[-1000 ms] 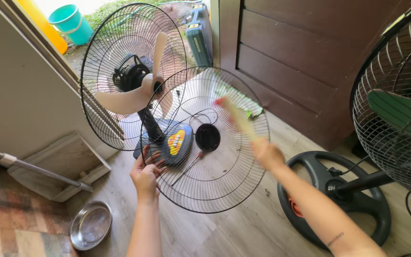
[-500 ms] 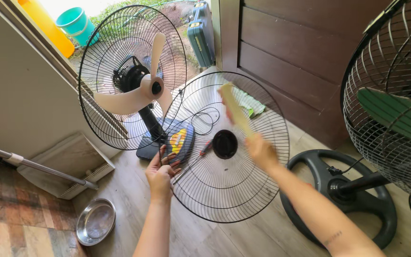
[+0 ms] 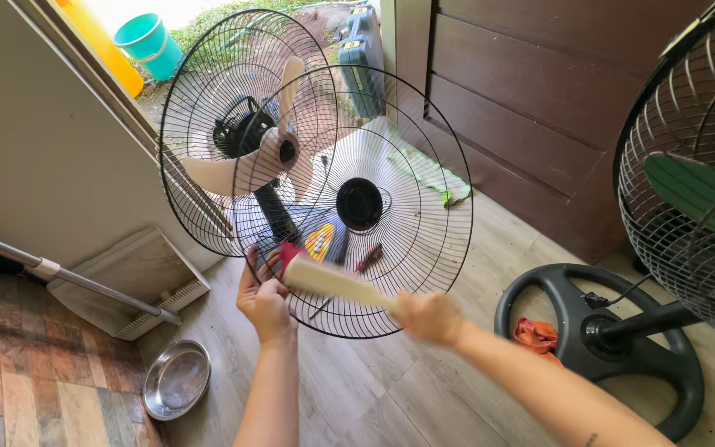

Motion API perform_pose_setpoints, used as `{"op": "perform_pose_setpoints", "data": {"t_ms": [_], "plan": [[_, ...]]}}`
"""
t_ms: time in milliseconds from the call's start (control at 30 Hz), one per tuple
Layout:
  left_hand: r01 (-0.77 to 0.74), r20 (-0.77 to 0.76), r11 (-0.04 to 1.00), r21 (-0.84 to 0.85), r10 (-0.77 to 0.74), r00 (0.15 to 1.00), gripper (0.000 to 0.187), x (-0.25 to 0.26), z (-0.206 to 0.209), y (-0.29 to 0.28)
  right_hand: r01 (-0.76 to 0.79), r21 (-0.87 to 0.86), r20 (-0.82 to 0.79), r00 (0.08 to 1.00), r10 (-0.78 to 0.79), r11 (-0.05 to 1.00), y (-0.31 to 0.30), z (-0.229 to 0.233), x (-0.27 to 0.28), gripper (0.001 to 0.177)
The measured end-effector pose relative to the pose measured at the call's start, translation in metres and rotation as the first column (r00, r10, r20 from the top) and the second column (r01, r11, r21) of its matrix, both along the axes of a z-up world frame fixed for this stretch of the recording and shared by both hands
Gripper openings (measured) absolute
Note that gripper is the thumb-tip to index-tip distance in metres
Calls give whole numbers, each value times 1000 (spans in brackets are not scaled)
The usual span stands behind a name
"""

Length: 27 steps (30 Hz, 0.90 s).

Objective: The person assembles a standing fan by attaching the fan blade to the motor, securing it with a nut, and then attaching the front protective cage. They use a screwdriver to tighten the nut and a brush to clean the cage before installation.

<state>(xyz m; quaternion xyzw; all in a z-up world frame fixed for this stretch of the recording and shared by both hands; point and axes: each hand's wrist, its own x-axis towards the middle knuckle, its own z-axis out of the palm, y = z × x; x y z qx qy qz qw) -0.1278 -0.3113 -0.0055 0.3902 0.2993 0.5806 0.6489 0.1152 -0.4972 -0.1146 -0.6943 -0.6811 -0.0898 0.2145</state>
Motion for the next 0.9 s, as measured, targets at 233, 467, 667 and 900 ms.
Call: {"op": "perform_pose_setpoints", "data": {"t_ms": [233,467,667,900], "plan": [[-15,40,991,134,9,999,82,3,-4,-1,114,159,-43,993,-108,981,-17,-27,2,33],[-38,95,999,29,35,995,83,8,-5,0,560,-116,-30,824,-566,821,-52,-24,74,33],[-35,63,966,258,19,998,81,35,-1,-3,138,-49,-3,990,-138,989,-58,-73,66,39],[-15,46,973,232,4,999,82,50,-9,-8,558,-53,-267,791,-550,828,-65,-66,105,33]]}}
